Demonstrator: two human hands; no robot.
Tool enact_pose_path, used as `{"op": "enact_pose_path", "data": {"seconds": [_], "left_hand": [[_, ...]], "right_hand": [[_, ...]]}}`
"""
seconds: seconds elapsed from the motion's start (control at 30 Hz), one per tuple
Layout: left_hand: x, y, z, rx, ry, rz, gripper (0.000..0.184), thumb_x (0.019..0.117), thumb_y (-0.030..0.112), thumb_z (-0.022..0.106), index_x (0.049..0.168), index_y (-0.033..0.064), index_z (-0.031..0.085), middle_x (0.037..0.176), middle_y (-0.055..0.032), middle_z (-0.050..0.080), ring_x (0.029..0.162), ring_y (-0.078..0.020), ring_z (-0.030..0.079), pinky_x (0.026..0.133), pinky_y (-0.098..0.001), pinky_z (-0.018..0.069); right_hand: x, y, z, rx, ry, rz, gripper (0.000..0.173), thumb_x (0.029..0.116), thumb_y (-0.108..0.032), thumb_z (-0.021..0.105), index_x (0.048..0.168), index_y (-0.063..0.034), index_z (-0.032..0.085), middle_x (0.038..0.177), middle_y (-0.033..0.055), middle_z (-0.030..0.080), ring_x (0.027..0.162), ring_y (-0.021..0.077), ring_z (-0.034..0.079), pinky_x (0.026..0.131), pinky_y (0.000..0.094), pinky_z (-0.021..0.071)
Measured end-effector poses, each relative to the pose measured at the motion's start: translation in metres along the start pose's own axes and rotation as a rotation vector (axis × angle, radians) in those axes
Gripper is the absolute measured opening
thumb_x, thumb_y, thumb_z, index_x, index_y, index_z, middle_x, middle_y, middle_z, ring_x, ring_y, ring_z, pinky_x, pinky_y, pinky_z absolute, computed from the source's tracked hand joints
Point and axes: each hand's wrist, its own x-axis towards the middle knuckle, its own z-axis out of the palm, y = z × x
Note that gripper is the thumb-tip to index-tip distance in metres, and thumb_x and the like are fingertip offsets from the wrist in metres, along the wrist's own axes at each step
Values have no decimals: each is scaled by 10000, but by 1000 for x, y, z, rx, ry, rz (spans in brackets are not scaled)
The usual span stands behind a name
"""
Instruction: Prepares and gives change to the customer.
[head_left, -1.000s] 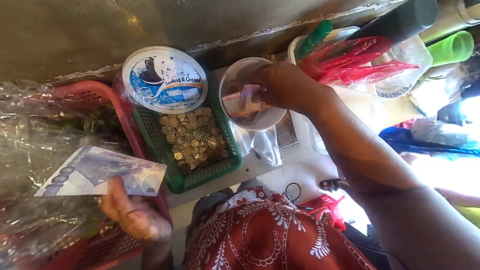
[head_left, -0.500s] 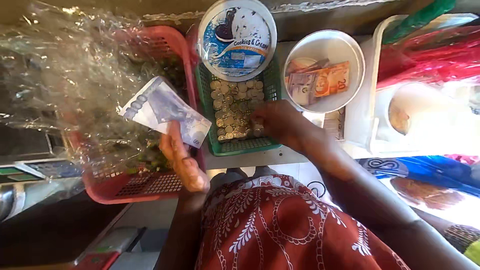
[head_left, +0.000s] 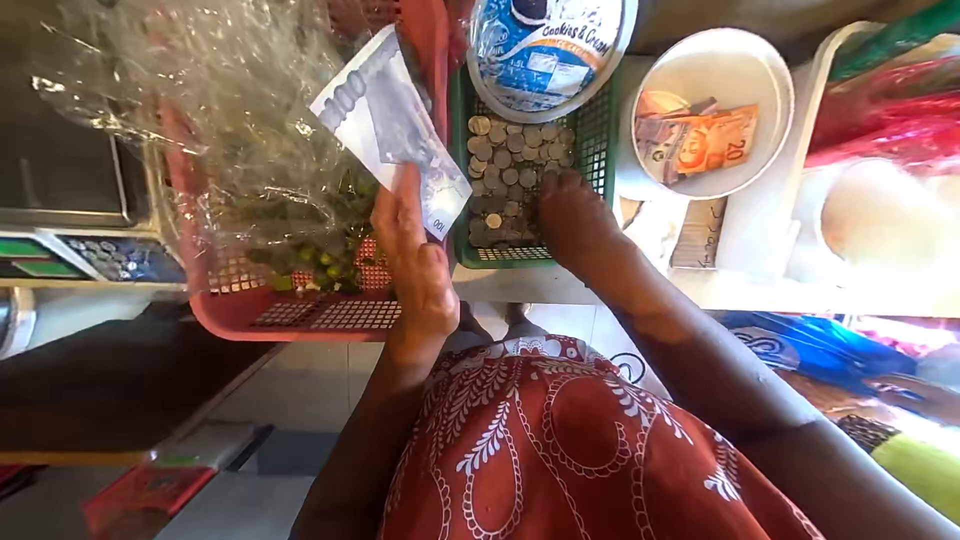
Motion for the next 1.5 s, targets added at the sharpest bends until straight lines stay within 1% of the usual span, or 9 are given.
{"op": "enact_pose_path", "data": {"seconds": [0.2,0.37,0.63,0.73,0.9,1.07,1.2,1.3,1.5], "left_hand": [[0,3,-1,85,-7,28,769,1061,583,164,1617,58,242,1638,-180,223,1476,-228,323,1179,-400,368],[1,3,-1,108,-20,44,757,1073,568,146,1605,46,279,1640,-176,258,1483,-230,314,1189,-388,337],[4,-4,2,54,-32,108,748,1079,556,146,1587,28,299,1625,-190,271,1484,-231,324,1200,-411,336],[3,-6,2,12,-45,103,713,1085,523,159,1598,44,284,1627,-173,264,1475,-222,339,1186,-410,367],[3,-12,3,15,-57,104,729,1079,564,151,1613,81,267,1629,-167,258,1472,-223,350,1178,-420,385],[5,-12,4,61,-76,96,745,1073,582,149,1614,88,281,1625,-175,257,1471,-228,340,1173,-407,378],[5,-13,4,82,-83,101,732,1077,567,160,1612,84,286,1640,-168,256,1481,-223,325,1170,-397,365],[5,-13,4,122,-87,106,738,1076,568,143,1610,80,292,1639,-165,265,1480,-224,326,1164,-394,368],[4,-11,3,100,-89,101,723,1083,555,162,1599,71,309,1633,-158,273,1491,-219,319,1197,-410,344]], "right_hand": [[3,-5,2,78,-35,30,493,956,-72,658,1369,105,456,1272,337,578,1109,523,637,858,644,544],[3,-8,9,134,51,44,664,833,-104,831,1377,109,516,1500,365,369,1377,547,404,972,603,525],[3,-37,2,170,-32,206,662,1038,-290,591,1441,171,339,1386,388,453,1229,508,570,951,573,533],[0,-49,7,320,1,110,692,983,-317,657,1425,143,390,1422,380,427,1209,503,584,929,604,544],[-5,-57,5,439,0,-35,821,832,-276,815,1494,22,431,1526,320,357,1396,509,398,965,659,501],[-2,-55,4,414,-8,-114,642,865,-298,771,1419,-44,570,1504,259,437,1422,481,357,955,695,449],[-1,-53,3,392,-57,-136,472,897,-322,730,1241,-9,650,1356,241,560,1276,449,529,895,684,473],[-5,-54,6,385,-86,-132,545,918,-329,705,1342,-4,592,1391,272,533,1266,477,535,913,688,477],[-6,-47,10,394,-86,-178,314,973,-245,645,1230,-68,677,1313,229,607,1177,439,611,892,680,499]]}}
